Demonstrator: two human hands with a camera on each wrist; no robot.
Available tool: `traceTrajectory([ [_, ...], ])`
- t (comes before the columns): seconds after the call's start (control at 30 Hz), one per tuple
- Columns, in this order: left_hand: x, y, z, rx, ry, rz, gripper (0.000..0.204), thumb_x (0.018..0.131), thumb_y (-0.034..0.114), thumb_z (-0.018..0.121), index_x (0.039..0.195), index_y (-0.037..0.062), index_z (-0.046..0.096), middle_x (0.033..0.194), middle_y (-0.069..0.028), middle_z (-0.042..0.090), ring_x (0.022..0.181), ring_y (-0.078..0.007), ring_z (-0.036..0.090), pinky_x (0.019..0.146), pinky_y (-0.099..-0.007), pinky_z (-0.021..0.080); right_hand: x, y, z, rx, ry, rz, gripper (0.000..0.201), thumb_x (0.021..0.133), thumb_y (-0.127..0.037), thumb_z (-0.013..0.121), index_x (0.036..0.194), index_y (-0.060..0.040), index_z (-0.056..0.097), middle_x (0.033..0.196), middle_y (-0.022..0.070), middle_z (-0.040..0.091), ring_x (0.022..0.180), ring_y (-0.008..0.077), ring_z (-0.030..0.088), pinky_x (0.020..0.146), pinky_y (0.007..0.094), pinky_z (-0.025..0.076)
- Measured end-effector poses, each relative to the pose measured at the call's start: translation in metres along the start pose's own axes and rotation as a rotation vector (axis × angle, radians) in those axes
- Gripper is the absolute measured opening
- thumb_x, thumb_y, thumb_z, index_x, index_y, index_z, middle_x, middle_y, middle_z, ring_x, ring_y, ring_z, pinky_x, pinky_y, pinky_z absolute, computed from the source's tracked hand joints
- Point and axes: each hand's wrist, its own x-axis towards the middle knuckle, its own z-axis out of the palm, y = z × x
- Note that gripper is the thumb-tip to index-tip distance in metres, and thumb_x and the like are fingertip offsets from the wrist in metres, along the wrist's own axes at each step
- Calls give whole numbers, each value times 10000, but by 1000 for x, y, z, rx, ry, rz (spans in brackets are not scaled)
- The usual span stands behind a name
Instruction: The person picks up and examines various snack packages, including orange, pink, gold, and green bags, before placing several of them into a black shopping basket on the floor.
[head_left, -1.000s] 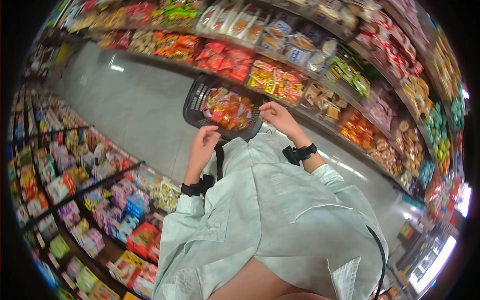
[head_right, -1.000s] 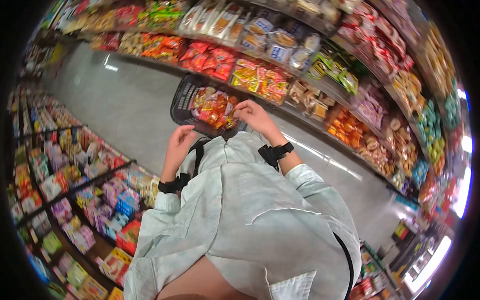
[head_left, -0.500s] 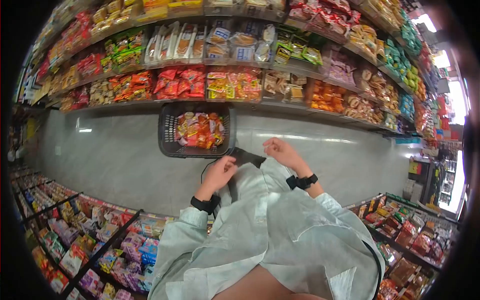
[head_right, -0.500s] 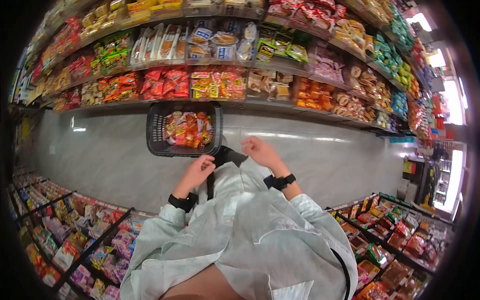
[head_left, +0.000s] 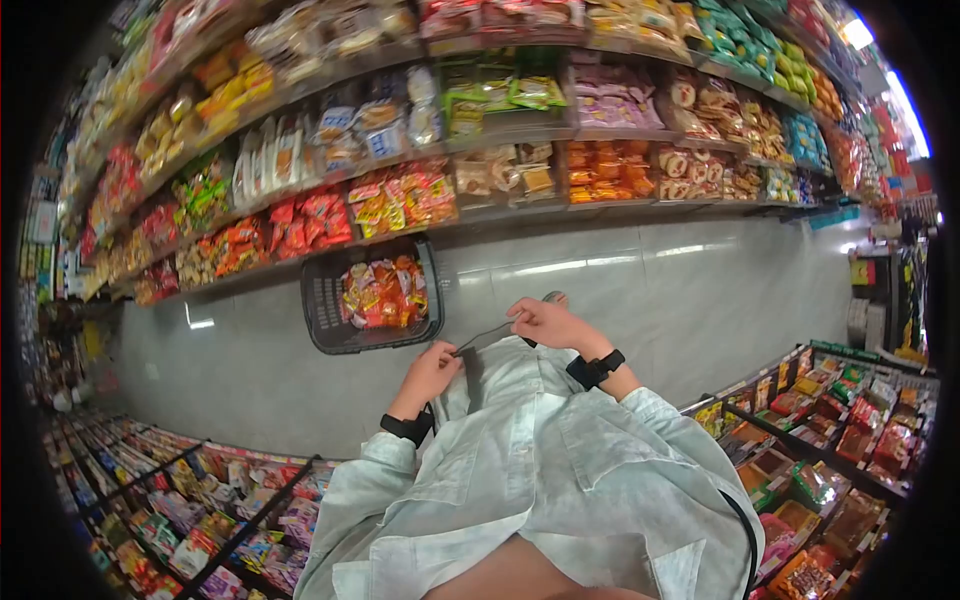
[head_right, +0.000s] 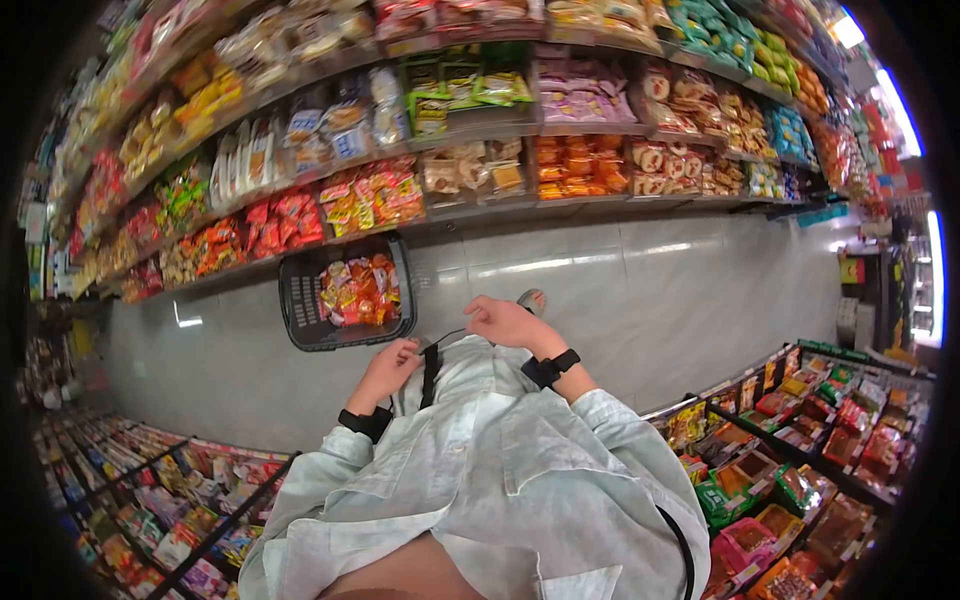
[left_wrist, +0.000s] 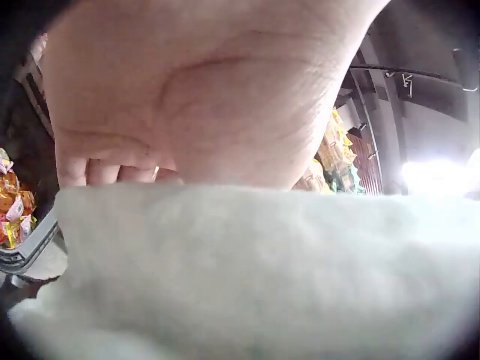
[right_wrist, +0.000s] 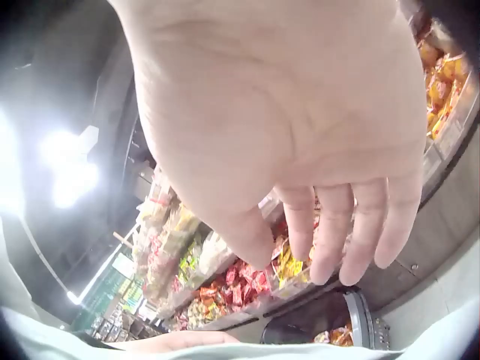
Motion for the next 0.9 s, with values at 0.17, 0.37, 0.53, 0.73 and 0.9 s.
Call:
traceTrajectory([
  [0.17,82,96,48,176,-34,93,370,984,281,726,1276,62,660,1081,-153,775,984,-310,763,872,-417,592,-24,45,-81,124,198,-10,320,982,-196,704,1264,-49,676,1009,132,784,961,262,755,848,371,585],
  [0.37,152,262,128,375,-238,372,394,975,285,715,1293,64,641,1106,-160,747,1039,-350,726,896,-442,576,-78,111,-143,319,364,54,292,998,-153,692,1259,-23,667,1048,112,770,951,204,739,860,355,586],
  [0.53,191,313,172,377,-451,466,388,982,281,705,1297,65,637,1091,-157,725,1025,-348,713,885,-444,568,-111,151,-161,369,482,187,310,979,-157,711,1259,-31,674,1030,148,780,934,243,749,856,362,584],
  [0.73,275,312,159,279,-467,350,323,956,229,738,1219,48,691,1093,-163,724,995,-319,731,863,-422,576,-130,153,-189,414,515,291,337,989,-174,718,1289,-32,664,1048,140,783,919,231,742,857,359,585],
  [0.9,409,357,115,378,33,648,339,923,267,734,1169,35,709,1182,-223,683,1176,-421,638,1003,-500,512,-142,155,-226,461,797,416,340,1003,-174,712,1302,-23,657,1044,134,783,930,215,738,873,356,581],
])
